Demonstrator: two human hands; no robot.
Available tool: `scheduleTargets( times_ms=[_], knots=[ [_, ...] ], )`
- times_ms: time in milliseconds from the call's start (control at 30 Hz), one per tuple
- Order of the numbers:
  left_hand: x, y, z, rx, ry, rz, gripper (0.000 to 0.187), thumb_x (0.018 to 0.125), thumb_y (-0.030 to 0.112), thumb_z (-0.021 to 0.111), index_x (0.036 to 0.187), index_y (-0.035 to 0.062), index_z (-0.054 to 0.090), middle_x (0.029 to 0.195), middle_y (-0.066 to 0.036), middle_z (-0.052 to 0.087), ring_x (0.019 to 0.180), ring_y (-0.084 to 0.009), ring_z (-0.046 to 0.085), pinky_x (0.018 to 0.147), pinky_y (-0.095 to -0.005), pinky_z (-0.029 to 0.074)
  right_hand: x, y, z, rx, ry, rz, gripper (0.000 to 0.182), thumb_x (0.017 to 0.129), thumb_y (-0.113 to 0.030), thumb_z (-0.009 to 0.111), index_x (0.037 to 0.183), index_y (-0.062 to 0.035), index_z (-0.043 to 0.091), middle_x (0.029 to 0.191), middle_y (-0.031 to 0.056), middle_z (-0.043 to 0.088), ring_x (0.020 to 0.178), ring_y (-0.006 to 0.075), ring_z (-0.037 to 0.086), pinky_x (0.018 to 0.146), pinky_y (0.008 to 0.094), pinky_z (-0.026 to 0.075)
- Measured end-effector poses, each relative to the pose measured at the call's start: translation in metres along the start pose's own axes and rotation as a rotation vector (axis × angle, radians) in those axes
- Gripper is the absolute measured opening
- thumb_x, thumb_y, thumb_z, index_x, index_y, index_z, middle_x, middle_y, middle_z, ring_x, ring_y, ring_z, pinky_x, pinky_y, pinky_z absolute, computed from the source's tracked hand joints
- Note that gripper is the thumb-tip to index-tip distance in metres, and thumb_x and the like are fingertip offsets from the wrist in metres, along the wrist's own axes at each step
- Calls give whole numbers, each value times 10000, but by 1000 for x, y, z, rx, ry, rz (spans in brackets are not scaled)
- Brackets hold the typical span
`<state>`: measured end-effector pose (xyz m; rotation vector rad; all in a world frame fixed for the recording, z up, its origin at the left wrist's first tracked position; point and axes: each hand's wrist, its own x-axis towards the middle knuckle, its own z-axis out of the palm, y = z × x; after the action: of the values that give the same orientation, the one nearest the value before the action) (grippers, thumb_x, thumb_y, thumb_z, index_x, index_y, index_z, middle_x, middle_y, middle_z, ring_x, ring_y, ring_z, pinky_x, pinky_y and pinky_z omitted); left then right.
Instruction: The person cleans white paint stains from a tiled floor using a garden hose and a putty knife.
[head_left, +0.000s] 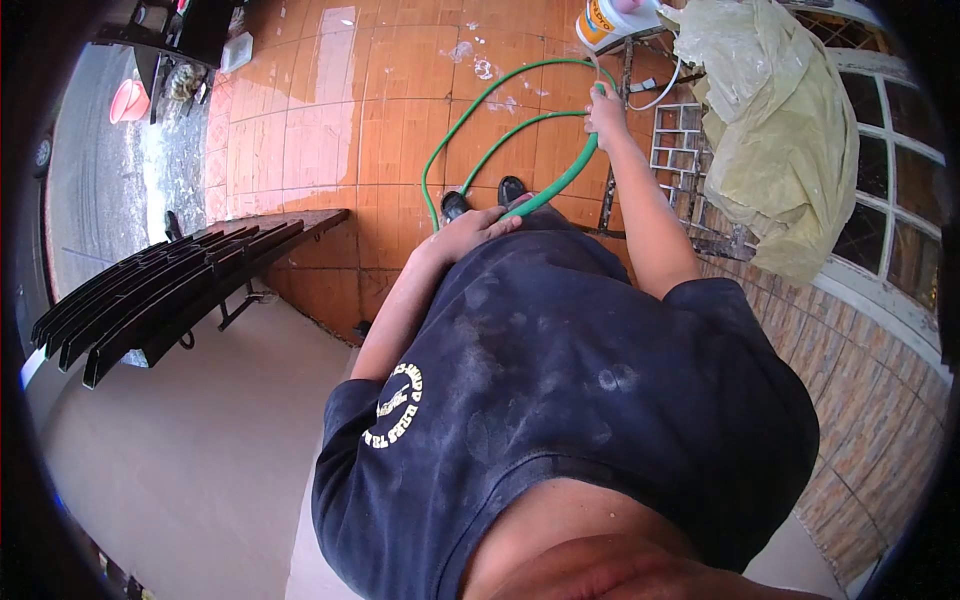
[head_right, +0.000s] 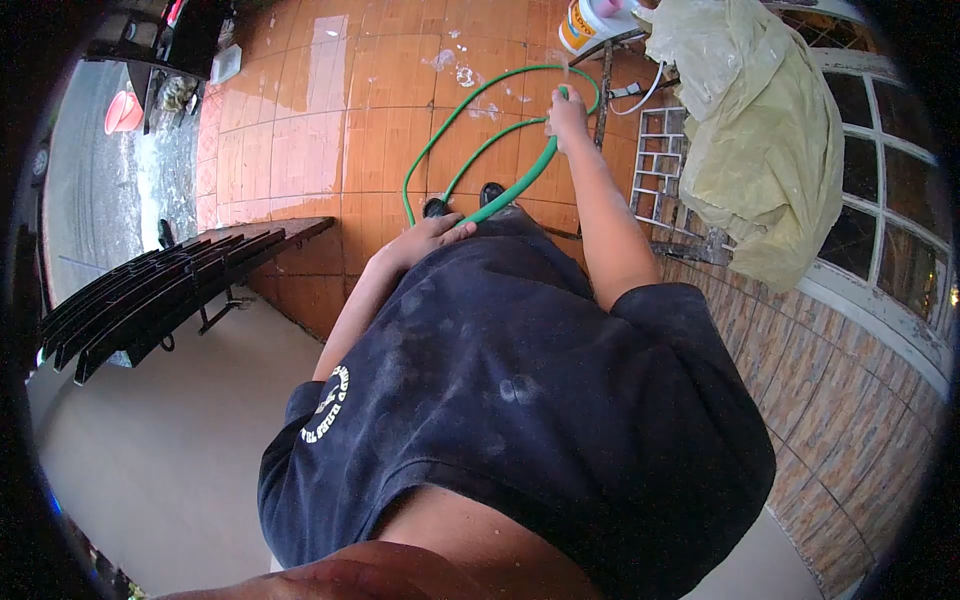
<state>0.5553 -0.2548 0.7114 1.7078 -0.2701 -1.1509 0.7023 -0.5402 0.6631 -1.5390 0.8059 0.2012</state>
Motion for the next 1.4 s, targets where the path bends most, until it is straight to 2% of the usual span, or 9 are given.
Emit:
scheduleTargets(
  times_ms=[400, 600, 700, 800, 867, 1000, 1200, 1267, 1400],
  knots=[
    [-6, 9, 0, -9, 36, -14, 680, 925, 558, 450, 1319, 4, 469, 1226, -236, 563, 1193, -339, 507, 994, -387, 389, -3, -14, 9, 6, -39, -33, 235, 968, -223, 471, 1203, -212, 470, 651, -13, 416, 423, 65, 341, 349, 219, 255],
    [-7, 13, -2, -31, -11, -16, 686, 927, 555, 446, 1334, 2, 452, 1247, -245, 548, 1210, -342, 495, 1003, -390, 384, -5, -21, 13, -36, -59, -82, 234, 969, -220, 471, 1202, -214, 471, 652, -17, 414, 426, 69, 354, 350, 221, 266],
    [-3, 7, 1, -11, 31, -3, 668, 929, 553, 446, 1313, 7, 475, 1207, -236, 572, 1177, -341, 519, 981, -387, 396, -5, -24, 13, -35, -61, -95, 234, 968, -218, 472, 1202, -216, 472, 658, -16, 410, 428, 68, 355, 351, 222, 267],
    [1, 1, 3, -32, 20, 22, 634, 934, 550, 438, 1281, 24, 504, 1163, -221, 592, 1139, -338, 542, 958, -383, 406, -6, -28, 14, -63, -87, -115, 260, 962, -211, 472, 1220, -176, 452, 661, 11, 428, 437, 93, 381, 362, 250, 307],
    [0, 3, 3, 1, 33, 76, 623, 944, 530, 425, 1283, 12, 499, 1105, -255, 619, 1095, -360, 574, 934, -401, 427, -7, -30, 15, -90, -81, -118, 255, 963, -213, 473, 1215, -175, 457, 665, 12, 430, 436, 95, 381, 363, 252, 314],
    [-2, 8, 3, 6, 54, 58, 620, 946, 524, 426, 1285, 10, 496, 1110, -256, 617, 1097, -362, 573, 935, -401, 428, -8, -32, 16, -75, -77, -93, 259, 972, -226, 472, 1230, -216, 464, 679, -13, 414, 439, 65, 344, 371, 216, 257],
    [2, 4, 4, -3, 34, 71, 617, 946, 523, 427, 1291, 16, 493, 1113, -254, 616, 1101, -360, 572, 937, -396, 429, -3, -31, 15, -119, -99, -113, 296, 976, -242, 468, 1270, -220, 442, 679, -15, 414, 455, 63, 338, 384, 222, 269],
    [-2, 9, 3, 5, 42, 54, 617, 944, 530, 425, 1294, 27, 493, 1113, -249, 617, 1102, -357, 572, 939, -396, 428, -1, -32, 14, -85, -150, -106, 292, 963, -234, 477, 1250, -183, 456, 710, 25, 457, 435, 100, 394, 365, 259, 335],
    [2, 3, 5, 14, 39, 41, 618, 943, 538, 419, 1293, 36, 497, 1113, -241, 619, 1101, -355, 572, 942, -397, 426, 1, -32, 15, -106, -122, -129, 302, 964, -239, 477, 1260, -187, 453, 713, 30, 460, 430, 104, 392, 368, 254, 336]
  ],
)
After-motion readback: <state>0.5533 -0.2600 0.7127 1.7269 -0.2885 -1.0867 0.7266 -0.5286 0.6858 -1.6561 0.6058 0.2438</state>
